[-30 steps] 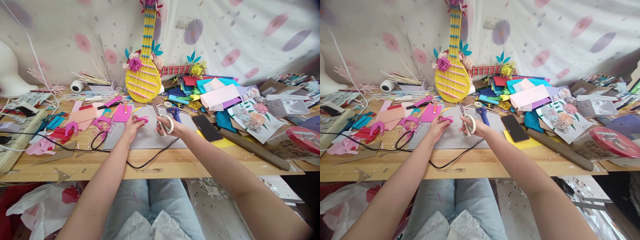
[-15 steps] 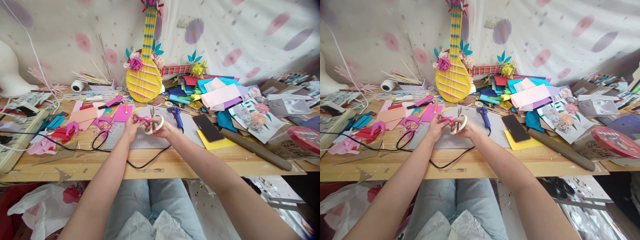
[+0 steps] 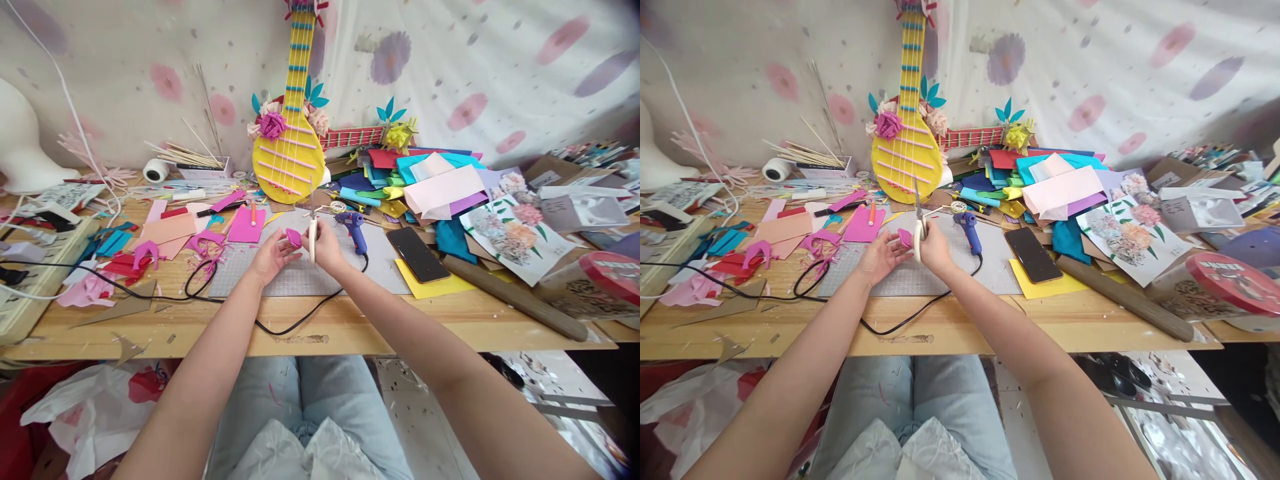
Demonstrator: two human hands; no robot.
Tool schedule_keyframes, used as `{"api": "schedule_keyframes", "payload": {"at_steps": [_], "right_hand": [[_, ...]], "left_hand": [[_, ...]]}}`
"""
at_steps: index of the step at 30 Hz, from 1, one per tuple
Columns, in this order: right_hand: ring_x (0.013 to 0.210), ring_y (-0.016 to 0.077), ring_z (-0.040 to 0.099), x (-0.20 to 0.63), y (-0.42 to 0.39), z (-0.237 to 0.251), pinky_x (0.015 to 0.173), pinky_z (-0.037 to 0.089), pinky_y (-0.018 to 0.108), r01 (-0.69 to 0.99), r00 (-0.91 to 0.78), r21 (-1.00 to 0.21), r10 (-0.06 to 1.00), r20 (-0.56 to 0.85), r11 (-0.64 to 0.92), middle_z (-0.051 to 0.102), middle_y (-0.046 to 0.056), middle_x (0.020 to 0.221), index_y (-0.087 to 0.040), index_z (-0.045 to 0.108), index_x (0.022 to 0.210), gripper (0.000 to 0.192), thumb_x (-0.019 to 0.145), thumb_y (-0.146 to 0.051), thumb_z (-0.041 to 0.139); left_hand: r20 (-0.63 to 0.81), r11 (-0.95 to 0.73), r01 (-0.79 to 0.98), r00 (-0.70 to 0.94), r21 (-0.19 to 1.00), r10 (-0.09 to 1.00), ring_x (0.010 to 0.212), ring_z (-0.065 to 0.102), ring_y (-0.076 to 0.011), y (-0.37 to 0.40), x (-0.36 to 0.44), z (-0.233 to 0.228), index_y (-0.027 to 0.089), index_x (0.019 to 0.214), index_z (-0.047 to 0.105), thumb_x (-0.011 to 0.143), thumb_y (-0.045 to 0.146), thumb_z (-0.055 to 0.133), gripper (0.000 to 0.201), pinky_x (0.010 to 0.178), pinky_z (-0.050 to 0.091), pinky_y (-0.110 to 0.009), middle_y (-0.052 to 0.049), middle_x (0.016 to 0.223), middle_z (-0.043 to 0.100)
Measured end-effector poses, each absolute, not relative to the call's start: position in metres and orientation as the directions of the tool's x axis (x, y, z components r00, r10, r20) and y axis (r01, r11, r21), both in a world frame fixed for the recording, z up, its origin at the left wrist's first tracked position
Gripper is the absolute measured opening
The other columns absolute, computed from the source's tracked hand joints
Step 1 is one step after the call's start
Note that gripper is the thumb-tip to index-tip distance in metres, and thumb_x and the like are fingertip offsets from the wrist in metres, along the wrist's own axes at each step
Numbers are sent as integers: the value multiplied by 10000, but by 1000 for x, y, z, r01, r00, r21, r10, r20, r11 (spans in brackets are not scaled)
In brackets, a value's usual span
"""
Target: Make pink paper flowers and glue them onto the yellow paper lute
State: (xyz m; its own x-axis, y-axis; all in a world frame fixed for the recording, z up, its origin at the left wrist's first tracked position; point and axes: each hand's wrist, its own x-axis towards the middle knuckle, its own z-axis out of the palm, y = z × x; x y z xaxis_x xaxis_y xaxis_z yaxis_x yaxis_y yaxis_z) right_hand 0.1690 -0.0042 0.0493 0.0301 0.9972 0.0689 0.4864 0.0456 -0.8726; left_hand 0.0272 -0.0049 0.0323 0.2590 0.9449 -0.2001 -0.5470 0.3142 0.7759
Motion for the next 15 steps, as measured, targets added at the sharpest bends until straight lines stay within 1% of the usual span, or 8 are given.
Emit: {"api": "schedule_keyframes", "payload": {"at_steps": [2, 4, 6, 8, 12, 15], "right_hand": [[794, 181, 549, 170, -9, 52, 650, 384, 265, 625, -15, -775, 994, 104, 91, 579, 30, 864, -236, 404, 892, 211, 759, -317, 545], [789, 198, 554, 168, -13, 55, 645, 370, 272, 686, -36, -722, 995, 91, 91, 581, 39, 850, -241, 389, 895, 202, 784, -336, 528], [787, 206, 558, 166, -15, 57, 634, 358, 271, 703, -32, -707, 996, 85, 83, 580, 40, 842, -245, 375, 904, 196, 800, -338, 512], [788, 210, 561, 164, -15, 58, 625, 348, 268, 703, -25, -706, 996, 88, 80, 574, 35, 829, -248, 366, 905, 188, 807, -331, 502], [794, 218, 552, 162, -13, 57, 622, 330, 266, 704, -16, -707, 996, 83, 70, 551, 26, 786, -253, 358, 885, 166, 807, -313, 492], [765, 206, 539, 160, -13, 55, 626, 327, 265, 699, -15, -711, 996, 94, 77, 538, 18, 766, -251, 360, 867, 156, 803, -304, 491]], "left_hand": [[-208, 285, -511, 204, 811, 957, 698, 623, -128, -5, 31, 31, 159, 840, 509, 668, 258, 700, 276, 702, 523, -301, -20, 759, 649], [-204, 239, -486, 123, 841, 971, 662, 613, -106, -6, 34, 30, 166, 841, 481, 619, 155, 733, 337, 683, 518, -275, 6, 736, 641], [-209, 213, -474, 61, 855, 976, 639, 607, -98, -6, 35, 31, 174, 841, 455, 591, 96, 739, 386, 673, 515, -267, 26, 704, 627], [-214, 200, -469, 24, 860, 976, 618, 601, -92, -6, 35, 31, 180, 841, 439, 588, 75, 733, 401, 671, 515, -266, 41, 681, 613], [-235, 208, -476, 4, 855, 972, 614, 602, -91, -4, 35, 32, 189, 841, 418, 602, 86, 721, 400, 677, 518, -273, 50, 677, 610], [-233, 202, -475, -8, 857, 972, 623, 608, -99, -4, 35, 31, 190, 839, 416, 592, 86, 730, 413, 675, 518, -277, 48, 674, 612]]}}
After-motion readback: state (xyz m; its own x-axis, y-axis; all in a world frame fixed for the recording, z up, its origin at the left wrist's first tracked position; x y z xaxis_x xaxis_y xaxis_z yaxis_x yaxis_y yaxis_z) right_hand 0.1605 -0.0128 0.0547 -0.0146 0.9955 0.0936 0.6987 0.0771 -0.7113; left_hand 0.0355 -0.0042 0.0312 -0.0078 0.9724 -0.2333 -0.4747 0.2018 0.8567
